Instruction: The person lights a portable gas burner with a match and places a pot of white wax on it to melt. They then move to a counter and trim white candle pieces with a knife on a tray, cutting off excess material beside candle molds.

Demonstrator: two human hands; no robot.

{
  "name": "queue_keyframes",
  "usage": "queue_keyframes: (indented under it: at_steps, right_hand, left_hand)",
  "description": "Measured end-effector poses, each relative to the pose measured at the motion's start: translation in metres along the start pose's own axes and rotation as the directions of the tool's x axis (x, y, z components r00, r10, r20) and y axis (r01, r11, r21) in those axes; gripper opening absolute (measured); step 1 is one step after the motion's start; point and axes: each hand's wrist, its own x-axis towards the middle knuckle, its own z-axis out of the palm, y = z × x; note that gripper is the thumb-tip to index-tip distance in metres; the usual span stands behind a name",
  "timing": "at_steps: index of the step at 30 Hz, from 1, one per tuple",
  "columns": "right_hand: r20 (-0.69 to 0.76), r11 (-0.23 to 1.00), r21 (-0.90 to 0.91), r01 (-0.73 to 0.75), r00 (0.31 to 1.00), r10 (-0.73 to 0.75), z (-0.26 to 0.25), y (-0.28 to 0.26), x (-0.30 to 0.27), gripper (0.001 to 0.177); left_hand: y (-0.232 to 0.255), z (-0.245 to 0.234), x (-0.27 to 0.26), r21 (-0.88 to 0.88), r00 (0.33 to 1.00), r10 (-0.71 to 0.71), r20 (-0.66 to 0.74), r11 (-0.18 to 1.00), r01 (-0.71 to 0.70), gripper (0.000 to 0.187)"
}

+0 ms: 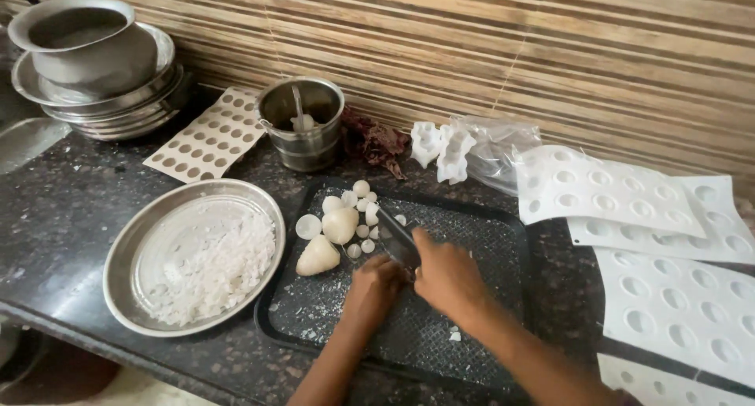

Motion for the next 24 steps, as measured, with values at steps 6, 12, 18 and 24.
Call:
queue_keyframes:
  at_steps: [6,12,18,24]
  right_hand:
    - [-0.085,0.996,-0.018,0.082,0.993,-0.083,0.002,0.020,0.020,0.067]
    - [0.065,0.993,0.118,-0.029,0.998,0.022,-0.045,0.044,0.019,0.068]
    - [-0.038,0.933,0.353,-0.063,0.996,0.081,-0.072,0.070,0.005,0.070]
    - [0.056,0.934,0.278,-0.225,0.974,0.218,-0.054,0.060,-0.013,0.070]
  left_hand:
    - [0.007,-0.010,0.003,0.016,0.999,-0.032,-0.037,0.999,0.032,0.007]
    - [0.019,-0.013,0.010,-0.057,0.991,-0.132,0.001,0.990,0.132,0.019]
    - [0.021,-0.013,0.012,-0.047,0.976,-0.211,0.050,0.976,0.213,0.029]
    - [0.028,-0.005,0.014,0.077,0.997,0.074,-0.012,0.994,-0.073,0.037]
